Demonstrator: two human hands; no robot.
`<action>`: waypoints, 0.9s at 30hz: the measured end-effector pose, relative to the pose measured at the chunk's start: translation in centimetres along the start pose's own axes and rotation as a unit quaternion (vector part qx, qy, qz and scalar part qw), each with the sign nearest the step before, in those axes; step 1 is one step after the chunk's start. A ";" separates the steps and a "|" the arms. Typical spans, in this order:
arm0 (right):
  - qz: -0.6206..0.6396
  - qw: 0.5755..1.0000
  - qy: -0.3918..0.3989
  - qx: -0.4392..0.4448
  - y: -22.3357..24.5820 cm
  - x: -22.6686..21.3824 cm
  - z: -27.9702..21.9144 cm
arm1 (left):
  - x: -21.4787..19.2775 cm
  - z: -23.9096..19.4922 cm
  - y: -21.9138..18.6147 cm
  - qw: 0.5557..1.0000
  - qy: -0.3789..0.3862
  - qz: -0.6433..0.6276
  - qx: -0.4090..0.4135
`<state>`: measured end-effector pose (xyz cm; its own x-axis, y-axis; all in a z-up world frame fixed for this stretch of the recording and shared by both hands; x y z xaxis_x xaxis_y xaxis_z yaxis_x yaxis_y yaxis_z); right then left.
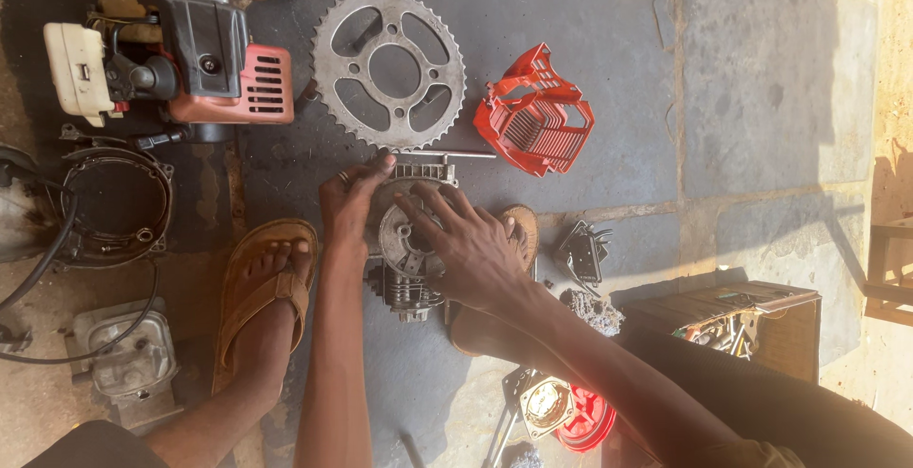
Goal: The person disassembles and reassembles components of a small combustion engine, including placing a fan housing onto the engine block and securing it using a T-handle wrench.
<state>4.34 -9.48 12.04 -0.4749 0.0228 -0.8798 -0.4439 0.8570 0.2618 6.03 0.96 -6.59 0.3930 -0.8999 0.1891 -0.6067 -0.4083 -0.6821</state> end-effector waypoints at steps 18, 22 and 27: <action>0.047 0.999 -0.017 -0.006 -1.0 0.9 0.3 | 0.3 -0.6 -0.6 0.999 0.018 -0.043 0.015; 0.051 0.999 -0.016 -0.010 -1.0 0.9 0.4 | 0.2 -0.4 -0.3 1.000 0.008 -0.016 0.015; 0.046 0.999 -0.023 -0.012 -1.0 1.0 0.4 | 0.1 -0.1 -0.2 1.000 0.003 -0.006 0.021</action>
<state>4.61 -10.13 10.74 -0.4788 0.1249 -0.8690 -0.4187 0.8376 0.3510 6.17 0.94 -6.34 0.3961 -0.8958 0.2017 -0.5720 -0.4125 -0.7090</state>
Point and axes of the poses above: each hand's wrist, its own z-axis towards the middle knuckle, its own x-axis out of the palm, y = z × x, the point moved 9 cm from there along z, towards the middle knuckle, and after that the axes turned 3 degrees about z, right-handed, at the moved point
